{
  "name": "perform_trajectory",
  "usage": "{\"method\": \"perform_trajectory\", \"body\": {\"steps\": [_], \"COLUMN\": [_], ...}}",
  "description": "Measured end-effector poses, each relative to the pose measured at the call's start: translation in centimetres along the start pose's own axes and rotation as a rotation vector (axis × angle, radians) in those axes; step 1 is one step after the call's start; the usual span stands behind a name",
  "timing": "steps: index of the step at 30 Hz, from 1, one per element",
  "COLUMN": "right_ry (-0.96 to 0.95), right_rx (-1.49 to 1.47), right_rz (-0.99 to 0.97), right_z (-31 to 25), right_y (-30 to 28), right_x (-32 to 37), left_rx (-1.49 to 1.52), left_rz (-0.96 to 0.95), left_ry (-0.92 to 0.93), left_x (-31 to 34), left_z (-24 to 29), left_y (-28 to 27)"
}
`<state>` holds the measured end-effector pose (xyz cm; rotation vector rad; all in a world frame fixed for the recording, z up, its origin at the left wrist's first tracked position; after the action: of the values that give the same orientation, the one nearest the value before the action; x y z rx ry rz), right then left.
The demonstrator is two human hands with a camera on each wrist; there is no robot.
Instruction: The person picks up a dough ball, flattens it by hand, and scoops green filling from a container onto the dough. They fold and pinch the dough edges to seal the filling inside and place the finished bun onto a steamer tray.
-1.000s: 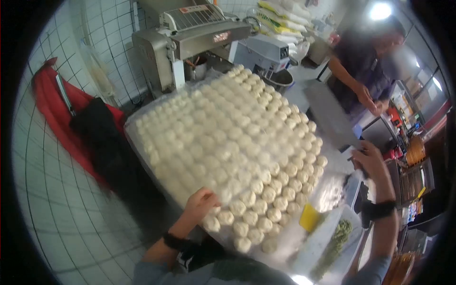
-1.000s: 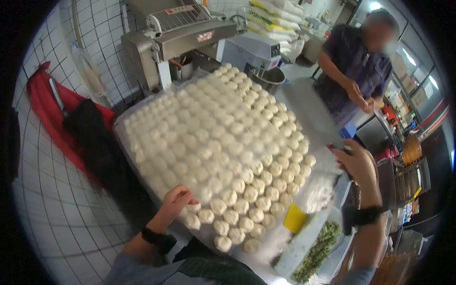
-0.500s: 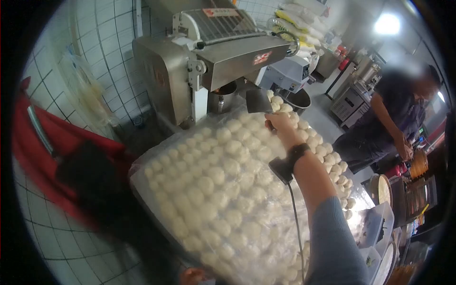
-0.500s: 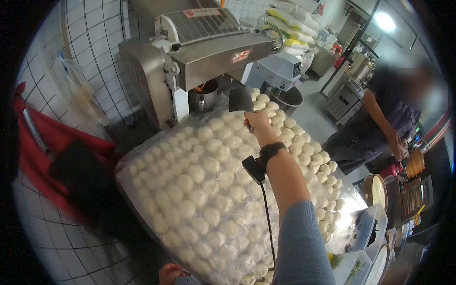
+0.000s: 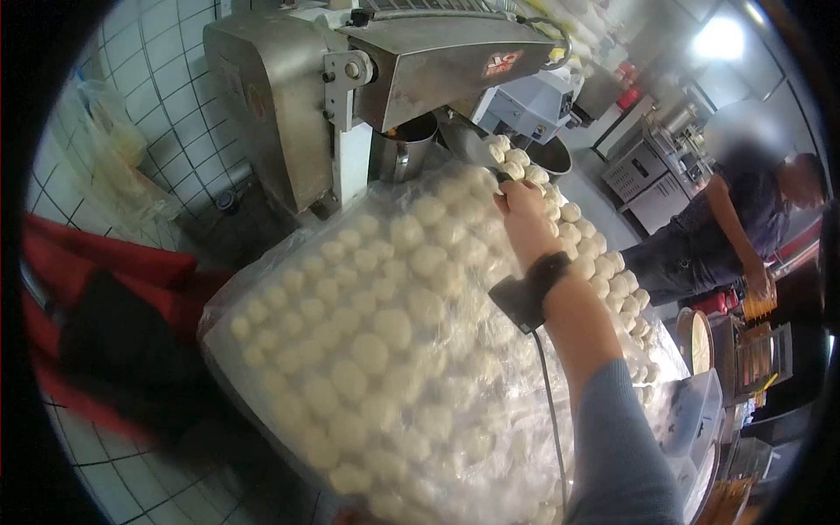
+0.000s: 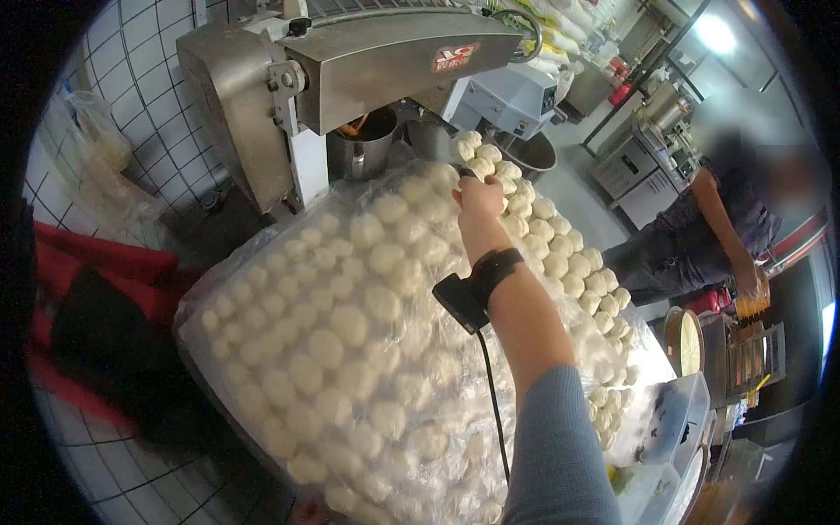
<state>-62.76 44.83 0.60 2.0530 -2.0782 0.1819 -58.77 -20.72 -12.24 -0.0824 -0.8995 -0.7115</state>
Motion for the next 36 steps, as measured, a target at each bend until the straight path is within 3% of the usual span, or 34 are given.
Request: {"method": "perform_trajectory", "body": {"steps": [2,3,4,6,8,9,11,12,14,17,18,20,21,25,27,28,29,31,33,34,36], "right_ry": [-0.088,-0.089,-0.205,-0.304,-0.887,-0.547,-0.586,-0.622,-0.561,-0.484,-0.489,-0.398,-0.364,-0.261,-0.224,-0.233,-0.203,-0.231,-0.254,-0.253,-0.268], "right_rx": [0.181,0.177,0.184,0.191,0.641,0.459,0.484,0.518,0.455,0.204,0.194,0.131,0.158,0.266,0.307,0.287,0.254,0.205,0.238,0.245,0.270], "right_rz": [0.341,0.340,0.136,-0.059,0.144,0.071,0.153,0.242,0.189,-0.148,-0.134,-0.291,-0.260,-0.149,-0.056,-0.004,0.141,0.234,0.350,0.384,0.460], "right_z": [-1.4,-0.6,0.2,0.5,-4.3,-4.4,-4.1,-4.3,-5.4,-8.2,-9.1,-9.8,-10.3,-11.7,-12.9,-13.3,-14.3,-16.4,-18.3,-18.8,-19.5], "right_y": [-1.6,-0.9,1.5,2.5,2.4,0.8,-1.9,-3.7,-5.7,-7.8,-9.9,-13.5,-16.1,-28.8,-35.6,-39.3,-46.6,-52.7,-57.9,-60.6,-65.6], "right_x": [1.8,0.0,-3.3,-3.5,-0.5,0.5,-0.9,-1.2,1.0,7.9,10.0,14.0,15.8,22.5,25.9,27.7,32.1,35.4,39.4,40.8,43.5], "left_rx": [-0.027,-0.044,-0.061,-0.102,-0.145,-0.178,-0.223,-0.108,-0.106,-0.143,-0.183,-0.204,-0.211,-0.364,-0.237,-0.293,-0.576,-0.848,-1.133,-1.156,-1.159], "left_rz": [0.019,0.028,0.040,0.075,0.130,0.173,0.204,0.037,-0.016,-0.074,-0.081,-0.011,0.066,-0.054,0.198,0.162,-0.026,-0.201,-0.465,-0.481,-0.711], "left_ry": [-0.034,-0.050,-0.070,-0.106,-0.128,-0.141,-0.167,-0.192,-0.116,-0.012,0.001,-0.014,-0.034,-0.072,0.027,0.011,-0.088,-0.198,-0.124,-0.138,-0.047], "left_x": [0.1,0.3,0.4,0.7,1.2,1.6,2.1,1.5,1.2,1.7,2.1,3.3,4.0,2.6,0.5,0.1,0.3,2.5,6.7,7.9,11.2], "left_z": [-0.1,-0.1,-0.1,0.1,0.9,1.5,1.1,-1.6,-2.7,-0.9,-0.1,1.6,2.0,-0.8,-2.8,-3.1,-4.7,-6.1,-4.8,-5.1,-5.5], "left_y": [0.1,0.1,0.2,0.6,0.9,1.0,0.9,0.7,0.2,1.5,2.3,3.5,3.1,2.0,-1.1,-1.3,0.0,2.4,8.4,9.6,13.6]}}
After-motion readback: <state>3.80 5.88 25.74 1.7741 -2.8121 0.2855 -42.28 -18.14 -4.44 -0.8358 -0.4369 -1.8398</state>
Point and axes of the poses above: each hand's wrist, its own x-axis away from the middle knuckle, its own y-axis out of the palm, z = x × y, the point moved 9 cm from there along -x, towards the middle knuckle, and after that the axes turned 5 degrees about z, right-handed, at the moved point
